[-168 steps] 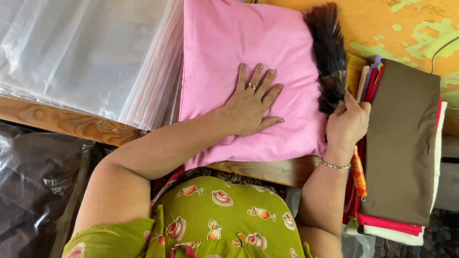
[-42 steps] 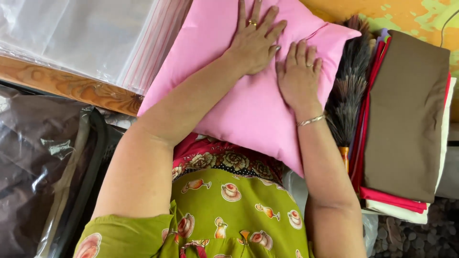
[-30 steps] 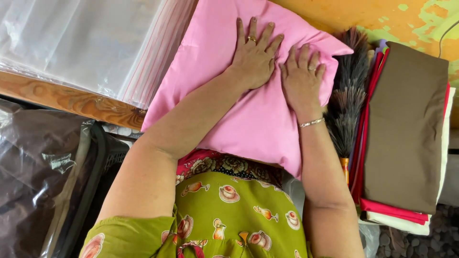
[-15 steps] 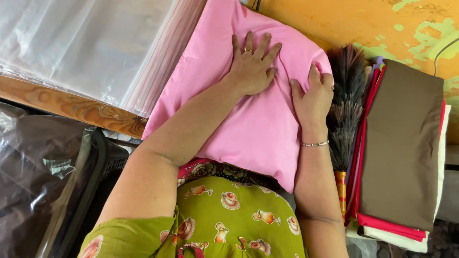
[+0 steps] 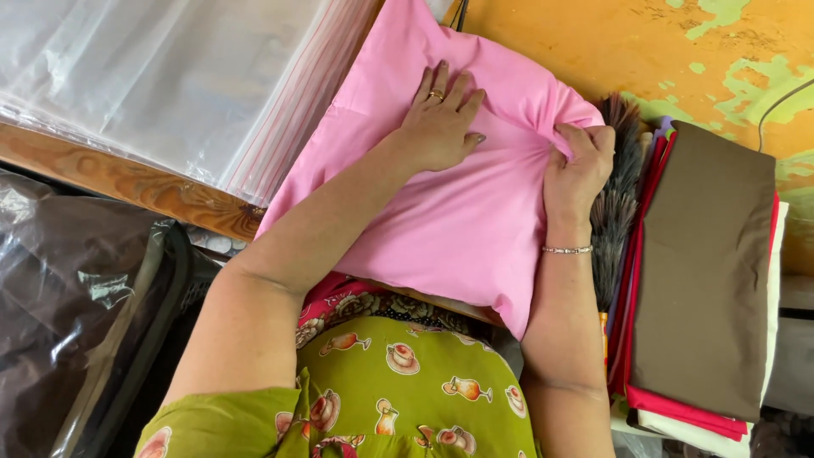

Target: Brushing and smoothing a pink pillow before folding it and placing it inside a clear plastic bag.

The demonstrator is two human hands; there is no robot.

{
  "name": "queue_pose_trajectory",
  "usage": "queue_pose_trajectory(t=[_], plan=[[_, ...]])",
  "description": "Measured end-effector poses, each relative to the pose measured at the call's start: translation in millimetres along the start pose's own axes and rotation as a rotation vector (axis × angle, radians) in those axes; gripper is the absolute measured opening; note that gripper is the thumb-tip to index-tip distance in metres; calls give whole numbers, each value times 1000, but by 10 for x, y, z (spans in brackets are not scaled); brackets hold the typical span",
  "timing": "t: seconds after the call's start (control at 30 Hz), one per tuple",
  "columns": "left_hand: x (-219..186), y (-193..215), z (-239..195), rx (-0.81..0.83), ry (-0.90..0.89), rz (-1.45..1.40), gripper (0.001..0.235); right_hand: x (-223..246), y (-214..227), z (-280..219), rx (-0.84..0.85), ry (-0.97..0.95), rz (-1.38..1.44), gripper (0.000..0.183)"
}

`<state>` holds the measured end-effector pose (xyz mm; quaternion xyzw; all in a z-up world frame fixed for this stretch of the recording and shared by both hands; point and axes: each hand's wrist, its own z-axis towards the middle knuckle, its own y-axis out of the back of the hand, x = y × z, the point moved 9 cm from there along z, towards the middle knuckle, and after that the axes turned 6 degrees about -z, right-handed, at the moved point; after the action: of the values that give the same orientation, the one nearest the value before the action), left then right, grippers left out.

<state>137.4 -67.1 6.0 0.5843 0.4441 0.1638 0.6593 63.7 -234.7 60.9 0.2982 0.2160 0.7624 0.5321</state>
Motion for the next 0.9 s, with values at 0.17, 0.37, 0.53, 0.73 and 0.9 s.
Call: queue_pose_trajectory(t=[0.17,0.37,0.53,0.73,0.9], plan=[[-12,194,-204,128,101,201,66,-269,99,14,17,-105,-92,32],[-82,210,-230,-13,85,240,67,105,218,-50,389,-317,-184,70],[98,149,-174,-131,93,135,68,787,-149,-217,901,-189,-176,86],[144,186,-254,4,113,71,68,678,-247,-308,1002,-236,-250,98],[134,122,-229,-38,100,108,66,999,139,-321,898,-120,-418,73]])
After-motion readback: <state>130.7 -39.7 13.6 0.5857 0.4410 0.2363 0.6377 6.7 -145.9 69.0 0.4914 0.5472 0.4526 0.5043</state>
